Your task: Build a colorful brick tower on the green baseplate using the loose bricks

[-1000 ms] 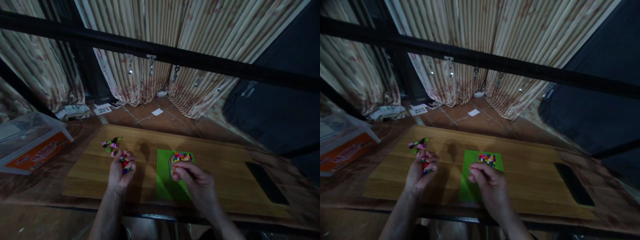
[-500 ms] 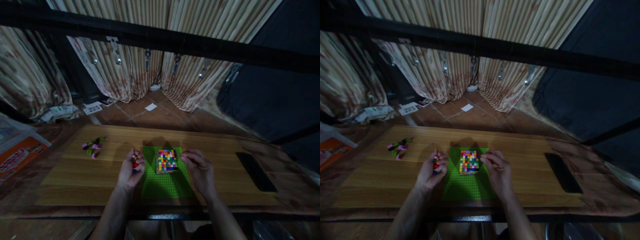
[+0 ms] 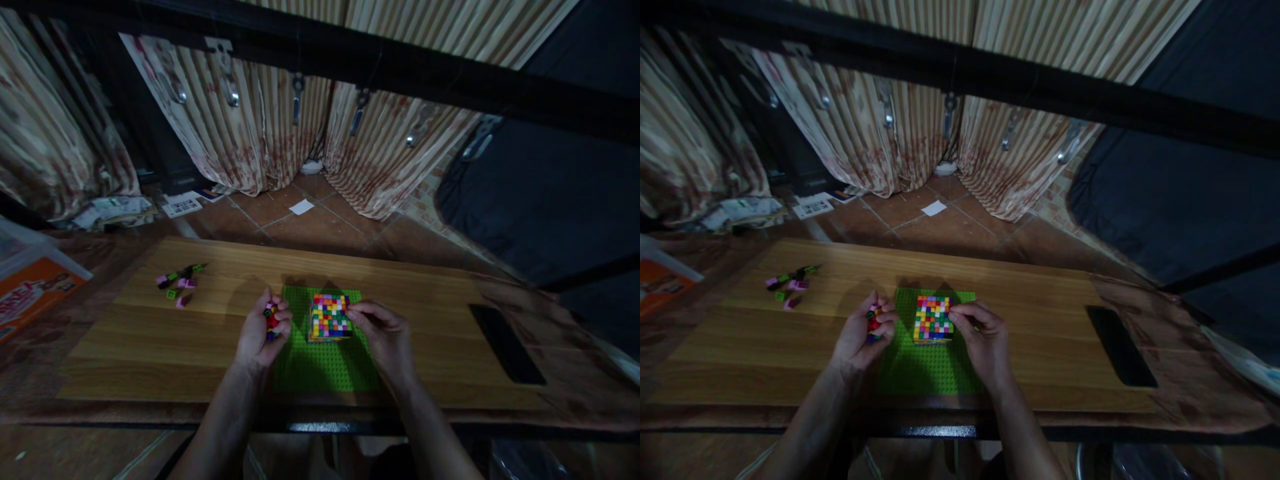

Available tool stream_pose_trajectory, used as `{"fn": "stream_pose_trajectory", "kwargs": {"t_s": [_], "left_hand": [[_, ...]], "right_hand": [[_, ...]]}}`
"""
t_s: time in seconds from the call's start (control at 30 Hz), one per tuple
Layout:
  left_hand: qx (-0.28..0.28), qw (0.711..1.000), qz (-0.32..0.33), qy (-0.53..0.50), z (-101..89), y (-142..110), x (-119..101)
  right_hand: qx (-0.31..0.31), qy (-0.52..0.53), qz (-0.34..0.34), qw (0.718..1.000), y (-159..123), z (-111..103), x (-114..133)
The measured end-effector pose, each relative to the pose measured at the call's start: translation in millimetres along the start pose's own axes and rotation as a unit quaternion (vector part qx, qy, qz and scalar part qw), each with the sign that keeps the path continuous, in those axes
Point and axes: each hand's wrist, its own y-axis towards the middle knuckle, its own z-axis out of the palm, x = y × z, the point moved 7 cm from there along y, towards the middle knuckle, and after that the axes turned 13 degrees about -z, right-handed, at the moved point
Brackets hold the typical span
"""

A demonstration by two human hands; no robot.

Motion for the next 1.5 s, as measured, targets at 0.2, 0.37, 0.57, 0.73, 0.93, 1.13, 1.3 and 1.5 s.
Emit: {"fn": "stream_pose_trajectory", "kwargs": {"t_s": [0.2,0.37,0.57,0.73,0.93,1.13,1.3,1.5], "left_hand": [[-0.004,1.000,0.001,0.004,-0.8,-2,1],[-0.009,1.000,-0.001,0.002,-1.1,-4,2],[-0.006,1.000,-0.011,-0.001,-0.4,-3,5],[-0.008,1.000,-0.012,0.000,0.1,-3,6],[-0.018,1.000,-0.006,0.012,-0.4,-1,8],[-0.021,1.000,-0.008,0.014,0.7,0,12],[-0.013,1.000,-0.010,0.007,0.4,-3,12],[0.018,0.999,0.016,-0.031,2.3,-5,8]], "right_hand": [[-0.061,0.113,0.132,0.983,-3,0,-23],[-0.051,0.181,0.174,0.967,-4,6,-29],[-0.040,0.212,0.204,0.955,-5,11,-31],[-0.042,0.227,0.217,0.949,-5,14,-32],[-0.062,0.233,0.208,0.948,-6,17,-34],[-0.060,0.207,0.175,0.961,-4,16,-31],[-0.030,0.239,0.179,0.954,-3,14,-29],[-0.135,0.241,0.145,0.950,8,-15,-19]]}}
